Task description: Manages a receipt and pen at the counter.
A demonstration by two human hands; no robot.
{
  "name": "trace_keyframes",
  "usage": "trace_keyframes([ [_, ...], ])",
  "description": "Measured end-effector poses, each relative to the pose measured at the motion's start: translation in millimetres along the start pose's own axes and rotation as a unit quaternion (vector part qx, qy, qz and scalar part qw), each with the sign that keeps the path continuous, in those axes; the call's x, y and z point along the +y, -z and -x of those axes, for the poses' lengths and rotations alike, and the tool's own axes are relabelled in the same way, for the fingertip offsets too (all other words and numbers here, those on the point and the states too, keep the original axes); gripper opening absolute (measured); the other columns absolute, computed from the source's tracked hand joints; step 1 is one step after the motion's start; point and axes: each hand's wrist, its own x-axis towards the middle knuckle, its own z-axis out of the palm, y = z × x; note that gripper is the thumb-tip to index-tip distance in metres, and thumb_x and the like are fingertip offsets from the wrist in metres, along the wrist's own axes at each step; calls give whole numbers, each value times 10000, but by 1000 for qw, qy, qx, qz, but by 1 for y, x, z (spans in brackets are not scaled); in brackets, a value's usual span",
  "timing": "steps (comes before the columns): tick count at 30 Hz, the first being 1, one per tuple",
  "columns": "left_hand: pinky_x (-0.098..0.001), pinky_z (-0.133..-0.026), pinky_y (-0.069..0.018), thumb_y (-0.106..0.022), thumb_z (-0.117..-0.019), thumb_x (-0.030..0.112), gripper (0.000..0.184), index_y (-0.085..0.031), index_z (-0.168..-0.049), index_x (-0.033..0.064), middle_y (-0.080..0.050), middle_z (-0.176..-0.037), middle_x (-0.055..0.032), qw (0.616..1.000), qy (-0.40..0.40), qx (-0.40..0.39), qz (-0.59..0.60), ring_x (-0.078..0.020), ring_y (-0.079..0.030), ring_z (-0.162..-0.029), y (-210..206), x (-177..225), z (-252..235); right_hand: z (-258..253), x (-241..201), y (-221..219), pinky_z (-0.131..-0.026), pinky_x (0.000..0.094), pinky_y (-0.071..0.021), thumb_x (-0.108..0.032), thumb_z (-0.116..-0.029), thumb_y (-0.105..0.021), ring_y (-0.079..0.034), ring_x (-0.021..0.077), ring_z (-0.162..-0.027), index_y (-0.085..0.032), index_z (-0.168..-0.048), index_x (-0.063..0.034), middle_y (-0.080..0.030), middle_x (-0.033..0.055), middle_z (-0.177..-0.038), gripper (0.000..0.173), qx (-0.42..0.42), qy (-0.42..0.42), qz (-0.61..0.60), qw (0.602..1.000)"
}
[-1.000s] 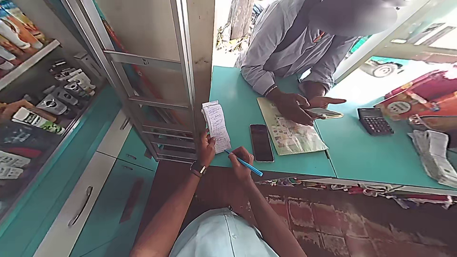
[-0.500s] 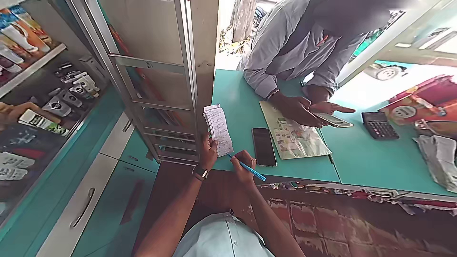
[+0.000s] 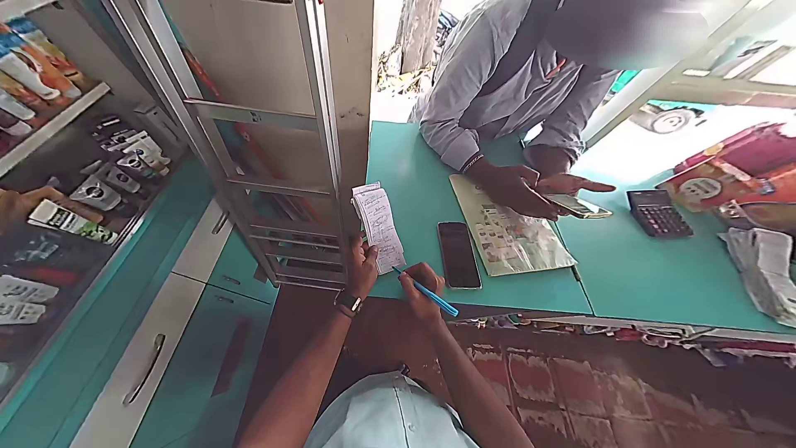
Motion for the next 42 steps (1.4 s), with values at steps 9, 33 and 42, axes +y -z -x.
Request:
trace_keyframes([
  [9,-321,-883,-596,-487,-997,-1,434,-419,-1407,-125,-705,-1066,-171,1000,0,-4,-17,-150,-717,-933,-1,0,-1,1,6,-6,-573,233,-541,-135,-882,-680,-639,62,-613,-726,-829,-19,-692,36,-703,136,-51,54,66,995],
  [33,-339,-902,-599,-471,-1005,11,427,-456,-1416,-102,-728,-1094,-191,994,-4,1,-112,-177,-735,-973,-4,-3,-1,5,3,-6,-569,172,-518,-89,-863,-634,-617,23,-614,-652,-773,-6,-663,26,-697,124,90,72,29,993],
  [42,-346,-905,-584,-480,-1015,31,419,-469,-1415,-94,-728,-1054,-188,987,0,-1,-158,-183,-726,-953,-4,-3,-1,0,5,-12,-528,265,-497,-158,-865,-665,-615,93,-563,-708,-761,-31,-657,44,-640,169,-10,24,136,990],
])
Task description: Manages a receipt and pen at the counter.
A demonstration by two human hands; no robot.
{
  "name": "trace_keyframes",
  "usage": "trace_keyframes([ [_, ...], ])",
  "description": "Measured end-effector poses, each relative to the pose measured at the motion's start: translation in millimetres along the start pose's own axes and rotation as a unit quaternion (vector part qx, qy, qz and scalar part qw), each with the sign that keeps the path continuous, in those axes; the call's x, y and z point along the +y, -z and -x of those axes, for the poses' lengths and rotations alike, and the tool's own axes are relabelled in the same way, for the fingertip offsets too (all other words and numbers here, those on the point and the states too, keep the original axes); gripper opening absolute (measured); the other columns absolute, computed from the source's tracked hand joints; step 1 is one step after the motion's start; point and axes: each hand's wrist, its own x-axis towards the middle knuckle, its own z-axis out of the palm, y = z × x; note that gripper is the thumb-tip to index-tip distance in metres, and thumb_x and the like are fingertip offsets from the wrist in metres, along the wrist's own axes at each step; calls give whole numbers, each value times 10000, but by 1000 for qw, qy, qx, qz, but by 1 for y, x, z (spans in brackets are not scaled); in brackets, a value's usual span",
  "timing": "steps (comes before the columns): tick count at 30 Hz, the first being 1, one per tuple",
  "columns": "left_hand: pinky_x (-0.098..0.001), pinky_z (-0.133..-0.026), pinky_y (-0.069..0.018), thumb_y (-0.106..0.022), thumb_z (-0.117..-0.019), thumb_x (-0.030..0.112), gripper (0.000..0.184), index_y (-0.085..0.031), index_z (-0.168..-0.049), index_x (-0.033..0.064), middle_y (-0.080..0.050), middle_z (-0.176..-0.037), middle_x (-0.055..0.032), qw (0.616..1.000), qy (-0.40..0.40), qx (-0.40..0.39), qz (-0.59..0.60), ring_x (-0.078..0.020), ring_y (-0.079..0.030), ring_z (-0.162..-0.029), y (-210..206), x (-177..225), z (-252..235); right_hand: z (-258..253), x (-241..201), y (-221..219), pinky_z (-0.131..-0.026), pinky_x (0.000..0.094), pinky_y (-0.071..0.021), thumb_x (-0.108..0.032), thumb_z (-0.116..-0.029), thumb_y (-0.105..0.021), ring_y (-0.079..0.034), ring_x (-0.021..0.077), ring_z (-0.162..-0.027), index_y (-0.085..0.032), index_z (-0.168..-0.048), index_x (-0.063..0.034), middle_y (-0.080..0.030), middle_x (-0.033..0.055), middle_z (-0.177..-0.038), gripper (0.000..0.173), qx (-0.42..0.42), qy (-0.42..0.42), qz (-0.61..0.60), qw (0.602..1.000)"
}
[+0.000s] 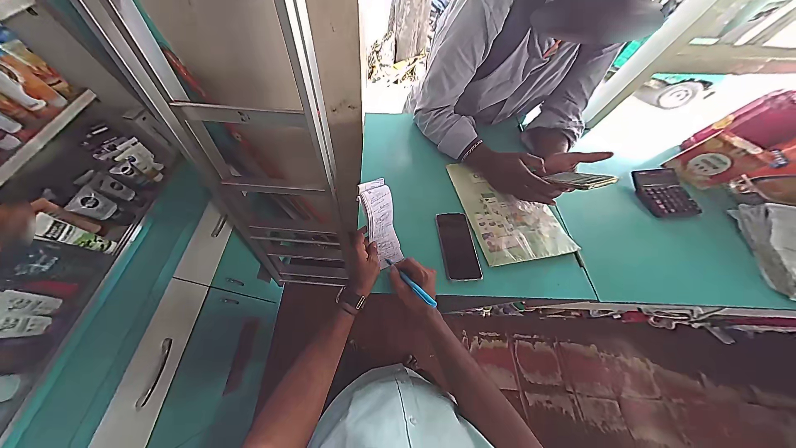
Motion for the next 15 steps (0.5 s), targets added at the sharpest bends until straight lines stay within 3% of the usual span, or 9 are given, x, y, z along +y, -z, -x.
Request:
trace_keyframes([
  [8,-365,-911,-584,-477,-1015,33,440,-440,-1436,-89,-717,-1090,-196,1000,13,-8,20,-196,-722,-977,-2,-1,0,1,-1,1,-527,316,-489,-162,-850,-650,-612,143,-574,-671,-712,-46,-625,52,-632,182,23,6,55,998],
  [12,-305,-954,-561,-478,-1008,-10,485,-368,-1452,-170,-639,-1236,-277,999,11,19,48,-168,-679,-1079,-3,17,11,2,-7,6,-609,344,-576,-106,-861,-682,-667,134,-649,-727,-837,-11,-696,63,-727,108,-11,-33,-56,998],
  [15,-239,-970,-522,-496,-989,-45,518,-318,-1449,-202,-571,-1292,-310,998,-28,8,59,-110,-624,-1116,-9,19,13,-1,-7,13,-617,405,-553,-126,-873,-693,-655,184,-665,-709,-841,-21,-670,80,-727,110,24,-68,-62,995],
])
